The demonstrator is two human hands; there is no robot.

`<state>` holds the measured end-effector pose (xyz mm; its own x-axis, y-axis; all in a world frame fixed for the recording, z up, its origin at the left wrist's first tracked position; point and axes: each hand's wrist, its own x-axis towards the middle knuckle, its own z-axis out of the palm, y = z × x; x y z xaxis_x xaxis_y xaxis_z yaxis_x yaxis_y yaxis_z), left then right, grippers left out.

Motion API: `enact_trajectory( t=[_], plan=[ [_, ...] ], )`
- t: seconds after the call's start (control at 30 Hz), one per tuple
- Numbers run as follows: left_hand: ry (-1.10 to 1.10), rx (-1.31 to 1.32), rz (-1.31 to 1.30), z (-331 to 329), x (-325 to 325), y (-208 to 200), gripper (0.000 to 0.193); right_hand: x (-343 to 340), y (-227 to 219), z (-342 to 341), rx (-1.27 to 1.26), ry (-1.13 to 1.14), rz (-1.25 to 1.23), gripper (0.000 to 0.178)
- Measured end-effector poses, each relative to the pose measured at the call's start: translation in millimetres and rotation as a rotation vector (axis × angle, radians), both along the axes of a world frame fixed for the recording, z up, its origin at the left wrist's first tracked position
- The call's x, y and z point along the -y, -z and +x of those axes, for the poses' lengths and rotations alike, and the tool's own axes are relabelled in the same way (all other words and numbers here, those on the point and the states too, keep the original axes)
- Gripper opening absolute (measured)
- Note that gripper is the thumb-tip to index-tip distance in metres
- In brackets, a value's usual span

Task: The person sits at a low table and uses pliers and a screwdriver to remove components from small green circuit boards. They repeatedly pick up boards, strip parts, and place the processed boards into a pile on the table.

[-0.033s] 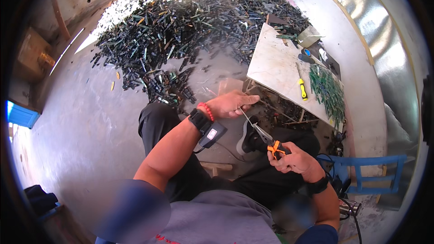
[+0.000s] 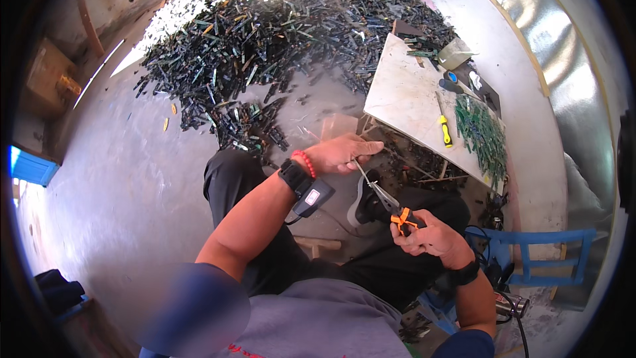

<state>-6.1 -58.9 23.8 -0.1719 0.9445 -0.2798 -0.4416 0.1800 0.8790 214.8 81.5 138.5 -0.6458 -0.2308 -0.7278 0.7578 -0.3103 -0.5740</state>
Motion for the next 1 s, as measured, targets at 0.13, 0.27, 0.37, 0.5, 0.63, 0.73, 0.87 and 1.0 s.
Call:
enact_trajectory(
  t=[0.13, 0.27, 0.37, 0.5, 0.63, 0.73, 0.87, 1.0],
  plan=[
    [0.181, -0.087, -0.008, 14.6, -0.9, -9.3, 0.062, 25.7, 16.6, -11.3, -0.11, 0.044, -0.117, 0.036],
    [0.184, 0.233, 0.134, 24.1, -3.6, 12.8, 0.056, 40.8, 40.8, -23.5, -0.204, 0.139, -0.171, 0.029],
    [0.08, 0.395, -0.021, 23.9, -4.3, 11.3, 0.061, 51.2, 52.5, -31.6, -0.244, 0.309, -0.172, 0.028],
    [0.001, 0.423, 0.019, 20.9, -1.8, 10.2, 0.057, 58.0, 58.4, -49.4, -0.287, 0.547, 0.044, 0.022],
    [-0.074, 0.32, -0.038, 19.8, 4.9, -4.8, 0.058, 51.1, 71.3, -53.5, -0.305, 0.58, 0.3, 0.015],
    [-0.112, 0.288, -0.049, 17.3, 4.7, -7.0, 0.059, 41.6, 78.4, -51.9, -0.382, 0.47, 0.661, 0.007],
    [-0.145, 0.164, -0.05, 14.7, 5.3, -4.1, 0.057, 35.7, 65.1, -52.8, -0.525, 0.215, 1.376, 0.022],
    [-0.194, -0.005, -0.076, 15.9, 4.9, -6.1, 0.056, 18.3, 60.9, -42.7, -0.453, 0.071, 1.547, 0.031]
  ],
)
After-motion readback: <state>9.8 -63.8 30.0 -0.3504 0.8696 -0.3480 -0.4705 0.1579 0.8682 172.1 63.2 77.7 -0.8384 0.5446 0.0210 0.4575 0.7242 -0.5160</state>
